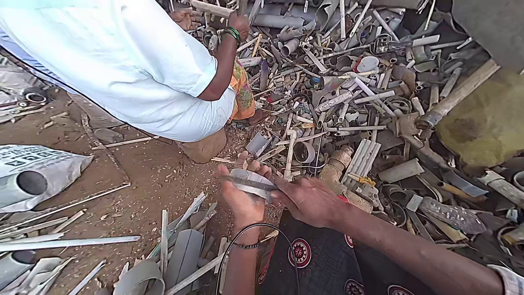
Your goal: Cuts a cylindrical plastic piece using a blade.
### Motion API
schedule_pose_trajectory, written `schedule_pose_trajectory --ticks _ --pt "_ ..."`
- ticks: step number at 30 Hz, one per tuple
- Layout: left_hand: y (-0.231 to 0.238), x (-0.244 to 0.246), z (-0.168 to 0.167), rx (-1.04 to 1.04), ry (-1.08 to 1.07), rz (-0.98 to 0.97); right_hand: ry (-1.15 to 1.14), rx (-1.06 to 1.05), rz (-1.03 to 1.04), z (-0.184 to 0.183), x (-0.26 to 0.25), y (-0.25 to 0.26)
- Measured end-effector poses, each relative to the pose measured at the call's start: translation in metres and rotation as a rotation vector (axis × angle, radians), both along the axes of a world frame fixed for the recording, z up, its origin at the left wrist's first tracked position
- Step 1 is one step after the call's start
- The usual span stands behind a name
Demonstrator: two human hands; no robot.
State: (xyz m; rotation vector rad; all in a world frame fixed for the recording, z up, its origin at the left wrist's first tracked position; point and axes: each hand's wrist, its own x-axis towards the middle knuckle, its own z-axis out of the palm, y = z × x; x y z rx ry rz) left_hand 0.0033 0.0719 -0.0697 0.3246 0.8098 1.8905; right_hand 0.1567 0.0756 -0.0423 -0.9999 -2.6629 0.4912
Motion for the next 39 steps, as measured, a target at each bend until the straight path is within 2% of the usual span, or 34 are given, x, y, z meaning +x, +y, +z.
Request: schedule_pose_trajectory --ticks 1,3,4,5,8,10,12,15,18,20,26,32,37,39 --pt "0.003 -0.002 -0.011 0.029 0.280 -0.003 0.056 0.058 -0.035 -0.002 0.002 0.002" --pt "0.010 -0.015 -0.036 0.031 0.890 -0.015 0.002 0.086 -0.154 0.005 0.008 0.006" --pt "0.013 -0.020 -0.042 0.014 1.012 -0.020 -0.060 0.049 -0.212 0.012 0.010 0.008" --pt "0.014 -0.022 -0.044 0.027 0.932 -0.058 -0.102 0.010 -0.256 0.016 0.013 0.009" --pt "0.012 -0.026 -0.028 0.009 0.260 -0.155 -0.107 -0.052 -0.278 0.018 0.020 0.012" --pt "0.008 -0.026 -0.015 0.059 -0.058 -0.170 -0.096 -0.038 -0.255 0.020 0.018 0.006" --pt "0.005 -0.023 -0.008 0.130 -0.217 -0.161 -0.096 -0.003 -0.235 0.022 0.014 -0.001" --pt "0.001 -0.017 0.000 0.135 -0.346 -0.136 -0.063 0.017 -0.245 0.024 0.010 -0.004" --pt "0.000 -0.013 0.003 0.099 -0.401 -0.121 0.083 0.160 -0.226 0.018 0.011 -0.003" --pt "-0.001 -0.009 0.004 0.095 -0.362 -0.127 0.115 0.122 -0.192 0.020 0.009 -0.005" --pt "-0.006 0.009 0.017 0.046 -0.290 -0.035 -0.158 -0.222 -0.298 0.026 -0.005 -0.004" --pt "-0.003 0.010 -0.004 -0.006 -0.338 0.054 -0.306 -0.231 -0.190 0.024 -0.020 -0.010" --pt "-0.003 0.015 -0.002 -0.021 -0.350 0.022 -0.320 -0.211 -0.288 0.024 -0.021 0.001" --pt "-0.003 0.016 -0.003 -0.062 -0.354 0.056 -0.310 -0.221 -0.237 0.020 -0.025 -0.006"
